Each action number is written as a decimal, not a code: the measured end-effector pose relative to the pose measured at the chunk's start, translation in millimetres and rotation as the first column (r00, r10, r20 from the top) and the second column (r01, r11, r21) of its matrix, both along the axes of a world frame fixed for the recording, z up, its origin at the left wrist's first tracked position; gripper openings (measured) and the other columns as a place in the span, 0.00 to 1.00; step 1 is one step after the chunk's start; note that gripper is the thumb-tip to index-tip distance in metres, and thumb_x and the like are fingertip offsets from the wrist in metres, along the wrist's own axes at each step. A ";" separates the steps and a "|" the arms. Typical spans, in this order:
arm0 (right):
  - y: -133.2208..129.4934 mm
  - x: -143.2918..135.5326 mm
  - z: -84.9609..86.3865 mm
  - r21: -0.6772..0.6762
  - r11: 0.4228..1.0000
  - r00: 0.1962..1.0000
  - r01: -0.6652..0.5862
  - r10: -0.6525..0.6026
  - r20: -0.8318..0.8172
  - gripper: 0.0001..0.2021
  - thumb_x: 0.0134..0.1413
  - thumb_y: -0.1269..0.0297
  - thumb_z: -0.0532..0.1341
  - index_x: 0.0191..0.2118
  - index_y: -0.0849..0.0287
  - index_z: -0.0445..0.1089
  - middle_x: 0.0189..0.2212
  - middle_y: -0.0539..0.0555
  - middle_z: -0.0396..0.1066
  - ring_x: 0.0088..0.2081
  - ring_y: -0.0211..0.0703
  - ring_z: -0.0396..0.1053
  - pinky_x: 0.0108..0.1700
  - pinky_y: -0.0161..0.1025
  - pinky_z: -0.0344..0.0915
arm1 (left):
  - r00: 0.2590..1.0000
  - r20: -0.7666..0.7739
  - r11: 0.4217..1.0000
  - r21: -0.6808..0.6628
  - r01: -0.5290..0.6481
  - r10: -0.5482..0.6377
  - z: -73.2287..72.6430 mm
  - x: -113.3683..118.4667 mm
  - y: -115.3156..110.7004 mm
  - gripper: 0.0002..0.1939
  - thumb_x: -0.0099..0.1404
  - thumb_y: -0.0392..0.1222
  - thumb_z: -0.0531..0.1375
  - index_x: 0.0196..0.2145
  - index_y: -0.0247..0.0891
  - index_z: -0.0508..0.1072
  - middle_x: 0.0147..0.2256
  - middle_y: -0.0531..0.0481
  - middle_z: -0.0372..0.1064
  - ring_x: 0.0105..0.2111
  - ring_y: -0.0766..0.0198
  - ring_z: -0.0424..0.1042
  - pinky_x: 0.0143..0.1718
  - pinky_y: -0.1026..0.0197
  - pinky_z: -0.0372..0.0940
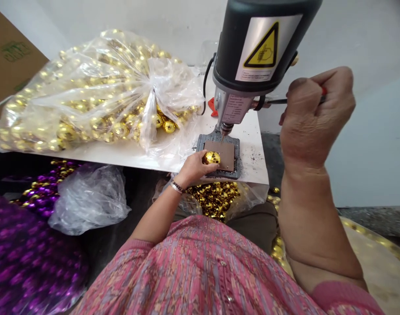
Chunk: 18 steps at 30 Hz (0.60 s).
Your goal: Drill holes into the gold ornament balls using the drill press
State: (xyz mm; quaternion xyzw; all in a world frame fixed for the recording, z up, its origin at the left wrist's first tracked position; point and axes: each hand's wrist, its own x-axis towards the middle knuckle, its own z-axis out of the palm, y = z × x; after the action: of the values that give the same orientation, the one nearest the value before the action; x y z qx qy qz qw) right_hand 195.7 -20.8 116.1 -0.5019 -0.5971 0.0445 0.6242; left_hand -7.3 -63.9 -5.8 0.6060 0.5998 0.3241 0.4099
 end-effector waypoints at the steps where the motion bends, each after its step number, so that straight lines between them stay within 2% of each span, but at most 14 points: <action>1: 0.4 -0.4 -0.1 -0.007 1.000 1.000 -0.001 0.001 -0.002 0.09 0.67 0.72 0.50 0.32 0.58 0.54 0.24 0.43 0.56 0.27 0.26 0.55 0.38 0.31 0.55 | 0.991 0.127 0.998 -0.043 0.037 -0.031 -1.8 -4.8 -7.0 0.13 0.58 0.45 0.72 0.39 0.39 0.79 0.32 0.52 0.73 0.33 0.63 0.69 0.39 0.61 0.65; 2: 1.0 -1.0 -0.1 -0.012 1.000 1.000 -0.001 0.001 -0.004 0.09 0.66 0.73 0.50 0.32 0.58 0.54 0.24 0.43 0.56 0.27 0.27 0.55 0.38 0.32 0.56 | 0.957 0.284 0.993 -0.092 0.079 -0.050 -4.2 -9.3 -14.1 0.16 0.59 0.46 0.71 0.44 0.39 0.80 0.34 0.52 0.75 0.33 0.64 0.70 0.39 0.61 0.66; 4: 2.8 -2.4 1.1 -0.021 1.000 1.000 0.011 -0.012 -0.025 0.10 0.66 0.75 0.49 0.32 0.57 0.53 0.23 0.43 0.54 0.27 0.28 0.55 0.39 0.32 0.56 | 0.819 0.573 0.964 -0.199 0.174 -0.030 -10.2 -16.1 -27.3 0.25 0.60 0.51 0.72 0.53 0.42 0.78 0.39 0.50 0.77 0.32 0.66 0.72 0.38 0.61 0.69; 6: 4.2 -4.5 4.2 -0.048 0.998 0.998 0.036 -0.038 -0.058 0.12 0.64 0.78 0.49 0.30 0.56 0.50 0.22 0.42 0.53 0.26 0.28 0.54 0.38 0.33 0.55 | 0.679 0.733 0.922 -0.288 0.259 0.038 -16.4 -19.8 -37.7 0.33 0.58 0.55 0.74 0.58 0.45 0.74 0.41 0.49 0.78 0.31 0.66 0.75 0.39 0.59 0.72; 9: 4.0 -8.5 13.0 -0.118 0.990 0.994 0.075 -0.084 -0.074 0.15 0.64 0.78 0.50 0.29 0.55 0.48 0.22 0.42 0.53 0.25 0.28 0.51 0.38 0.34 0.53 | 0.565 0.816 0.886 -0.347 0.308 0.123 -23.7 -21.5 -46.8 0.39 0.55 0.57 0.77 0.61 0.47 0.71 0.41 0.47 0.79 0.31 0.63 0.79 0.41 0.56 0.75; 12: 3.3 -11.3 24.4 -0.160 0.981 0.991 0.106 -0.118 -0.067 0.16 0.64 0.78 0.52 0.26 0.56 0.49 0.22 0.43 0.54 0.26 0.28 0.50 0.38 0.35 0.50 | 0.495 0.855 0.891 -0.338 0.304 0.155 -29.2 -22.4 -50.4 0.44 0.53 0.57 0.79 0.62 0.48 0.70 0.40 0.48 0.80 0.32 0.63 0.80 0.40 0.57 0.76; 15: 8.1 -9.0 32.3 -0.188 0.975 0.991 0.119 -0.128 -0.034 0.17 0.64 0.75 0.54 0.25 0.56 0.51 0.23 0.45 0.56 0.28 0.30 0.50 0.39 0.36 0.48 | 0.445 0.884 0.900 -0.303 0.312 0.143 -36.5 -23.8 -51.5 0.46 0.52 0.56 0.80 0.63 0.47 0.69 0.41 0.48 0.80 0.32 0.64 0.80 0.41 0.59 0.75; 18: 24.6 1.0 33.6 -0.169 0.977 0.992 0.127 -0.122 0.038 0.15 0.64 0.70 0.54 0.26 0.56 0.51 0.25 0.47 0.57 0.29 0.32 0.50 0.40 0.38 0.48 | 0.432 0.895 0.900 -0.276 0.339 0.112 -45.3 -26.3 -52.0 0.46 0.53 0.58 0.79 0.64 0.44 0.70 0.41 0.47 0.79 0.32 0.64 0.79 0.40 0.59 0.74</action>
State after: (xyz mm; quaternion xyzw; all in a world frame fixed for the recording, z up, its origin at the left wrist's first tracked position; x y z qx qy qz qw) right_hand 196.6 3.8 149.7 -0.5905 -0.5670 0.0496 0.5721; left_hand -33.6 -115.8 -51.2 0.2793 0.3016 0.4294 0.8042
